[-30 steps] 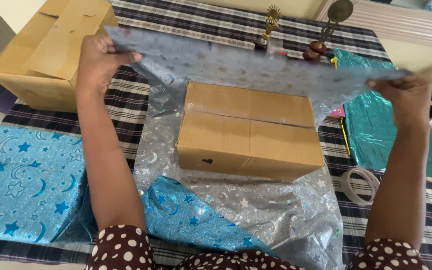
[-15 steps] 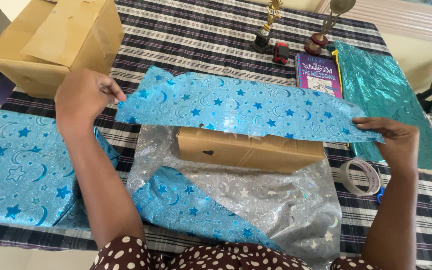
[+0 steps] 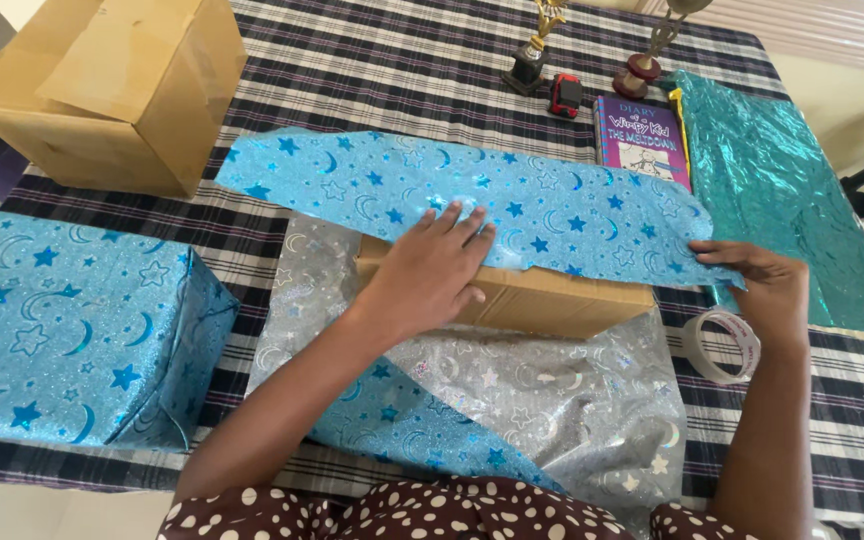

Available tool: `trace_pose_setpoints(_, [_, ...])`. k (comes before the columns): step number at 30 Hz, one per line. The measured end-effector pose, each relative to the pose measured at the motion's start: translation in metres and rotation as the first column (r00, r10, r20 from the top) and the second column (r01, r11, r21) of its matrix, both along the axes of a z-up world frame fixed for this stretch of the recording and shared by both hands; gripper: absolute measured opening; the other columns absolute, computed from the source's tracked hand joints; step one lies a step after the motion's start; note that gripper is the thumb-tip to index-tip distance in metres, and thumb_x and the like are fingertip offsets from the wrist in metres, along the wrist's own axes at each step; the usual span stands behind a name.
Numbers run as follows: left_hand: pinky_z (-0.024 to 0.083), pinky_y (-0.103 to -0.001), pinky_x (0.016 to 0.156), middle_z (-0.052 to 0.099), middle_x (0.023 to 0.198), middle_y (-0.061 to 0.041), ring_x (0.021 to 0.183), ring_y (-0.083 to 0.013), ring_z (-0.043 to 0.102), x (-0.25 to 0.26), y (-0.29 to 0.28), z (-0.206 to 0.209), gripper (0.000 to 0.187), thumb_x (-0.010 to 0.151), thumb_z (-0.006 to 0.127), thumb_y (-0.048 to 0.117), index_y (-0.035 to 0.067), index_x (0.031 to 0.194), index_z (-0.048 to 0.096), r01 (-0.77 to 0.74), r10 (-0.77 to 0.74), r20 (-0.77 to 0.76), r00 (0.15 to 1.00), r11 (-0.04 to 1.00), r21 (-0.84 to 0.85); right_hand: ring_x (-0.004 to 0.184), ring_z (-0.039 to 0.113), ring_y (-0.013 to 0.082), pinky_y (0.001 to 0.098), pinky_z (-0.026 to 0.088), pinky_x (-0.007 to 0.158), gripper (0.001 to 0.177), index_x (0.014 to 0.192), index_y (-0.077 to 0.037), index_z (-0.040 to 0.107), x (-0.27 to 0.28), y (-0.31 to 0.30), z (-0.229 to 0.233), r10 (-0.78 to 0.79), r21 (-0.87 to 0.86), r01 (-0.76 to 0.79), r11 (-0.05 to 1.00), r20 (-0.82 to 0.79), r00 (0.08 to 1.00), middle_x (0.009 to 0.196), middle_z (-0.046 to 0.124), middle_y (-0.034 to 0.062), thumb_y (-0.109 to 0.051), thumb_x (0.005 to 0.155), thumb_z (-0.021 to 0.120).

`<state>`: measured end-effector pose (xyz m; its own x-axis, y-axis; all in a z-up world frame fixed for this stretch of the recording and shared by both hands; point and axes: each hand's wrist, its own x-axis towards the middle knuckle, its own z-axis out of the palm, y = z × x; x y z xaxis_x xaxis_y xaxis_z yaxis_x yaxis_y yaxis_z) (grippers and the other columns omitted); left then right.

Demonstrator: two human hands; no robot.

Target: The person wraps a cardboard box with blue star-patterned wrapping paper. They fold the paper around the box, secure it with clear adhesive tape, and use scissors to cut the tape. The process is repeated for a second box.

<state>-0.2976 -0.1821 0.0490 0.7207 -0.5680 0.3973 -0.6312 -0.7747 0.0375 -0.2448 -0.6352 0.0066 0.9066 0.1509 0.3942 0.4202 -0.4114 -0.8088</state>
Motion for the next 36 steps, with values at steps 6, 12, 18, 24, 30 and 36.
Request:
trace_pose_setpoints(6, [0.045, -0.049, 0.109, 0.053, 0.147, -0.023, 0.135, -0.0409, 0.052, -0.003, 0.0, -0.023, 0.064, 0.089, 0.07, 0.035, -0.003, 0.139, 0.054, 0.005, -0.004, 0.053, 0.999, 1.0, -0.024, 0.124, 0.069, 0.0233, 0.0351, 0.055, 0.113, 0.046, 0.103, 0.004, 0.071, -0.006, 0.018, 0.02, -0.009, 0.04, 0.007, 0.999, 0.055, 0.998, 0.119, 0.072, 0.0162, 0.024, 0.072, 0.043])
trace_pose_setpoints(12, [0.046, -0.05, 0.108, 0.055, 0.146, -0.023, 0.132, -0.0407, 0.055, -0.007, -0.003, -0.025, 0.061, 0.094, 0.063, 0.037, -0.002, 0.139, 0.055, -0.013, 0.014, 0.142, 0.99, 1.0, -0.011, 0.115, 0.07, 0.0221, 0.0321, 0.054, 0.1, 0.015, 0.111, -0.001, 0.074, -0.041, 0.088, 0.061, -0.169, -0.228, 0.313, 0.922, 0.491, 0.855, 0.121, 0.074, 0.0127, 0.009, 0.102, 0.067])
trace_pose_setpoints(18, [0.05, -0.048, 0.105, 0.059, 0.143, -0.021, 0.13, -0.0404, 0.059, -0.014, -0.019, -0.021, 0.048, 0.092, 0.062, 0.026, -0.002, 0.131, 0.061, -0.052, 0.034, 0.226, 0.974, 0.996, 0.077, 0.114, 0.069, 0.0355, 0.0424, 0.058, 0.093, 0.056, 0.124, -0.003, 0.065, -0.067, 0.205, 0.068, 0.417, -0.613, -0.151, 0.775, 0.316, 0.852, 0.13, 0.066, 0.016, -0.024, 0.076, 0.086])
trace_pose_setpoints(24, [0.053, -0.045, 0.104, 0.063, 0.141, -0.018, 0.128, -0.0379, 0.063, -0.016, -0.015, -0.027, 0.042, 0.093, 0.06, 0.017, -0.003, 0.129, 0.066, -0.004, 0.01, 0.275, 0.961, 1.0, -0.023, 0.106, 0.073, 0.031, 0.0385, 0.061, 0.083, 0.052, 0.126, 0.0, 0.066, -0.067, 0.222, 0.071, 0.278, -0.562, -0.101, 0.821, 0.237, 0.931, 0.124, 0.071, 0.0154, -0.02, 0.081, 0.083])
trace_pose_setpoints(30, [0.054, -0.045, 0.102, 0.064, 0.138, -0.019, 0.126, -0.0391, 0.063, -0.012, -0.015, -0.032, 0.043, 0.093, 0.06, 0.016, -0.002, 0.131, 0.066, 0.029, -0.022, 0.321, 0.947, 0.999, -0.018, 0.096, 0.077, 0.0206, 0.0299, 0.064, 0.076, 0.018, 0.098, -0.004, 0.077, -0.061, 0.214, 0.066, 0.265, -0.489, -0.159, 0.858, 0.156, 0.952, 0.119, 0.075, 0.0084, -0.012, 0.083, 0.08])
trace_pose_setpoints(36, [0.053, -0.046, 0.106, 0.064, 0.14, -0.015, 0.129, -0.0373, 0.063, -0.011, -0.019, -0.047, 0.04, 0.095, 0.062, 0.014, 0.003, 0.134, 0.067, 0.05, -0.035, 0.353, 0.935, 0.998, -0.035, 0.112, 0.073, 0.0249, 0.036, 0.062, 0.091, 0.012, 0.096, -0.007, 0.077, -0.062, 0.206, 0.06, 0.367, -0.56, -0.087, 0.824, 0.41, 0.835, 0.114, 0.074, 0.0066, -0.006, 0.085, 0.079])
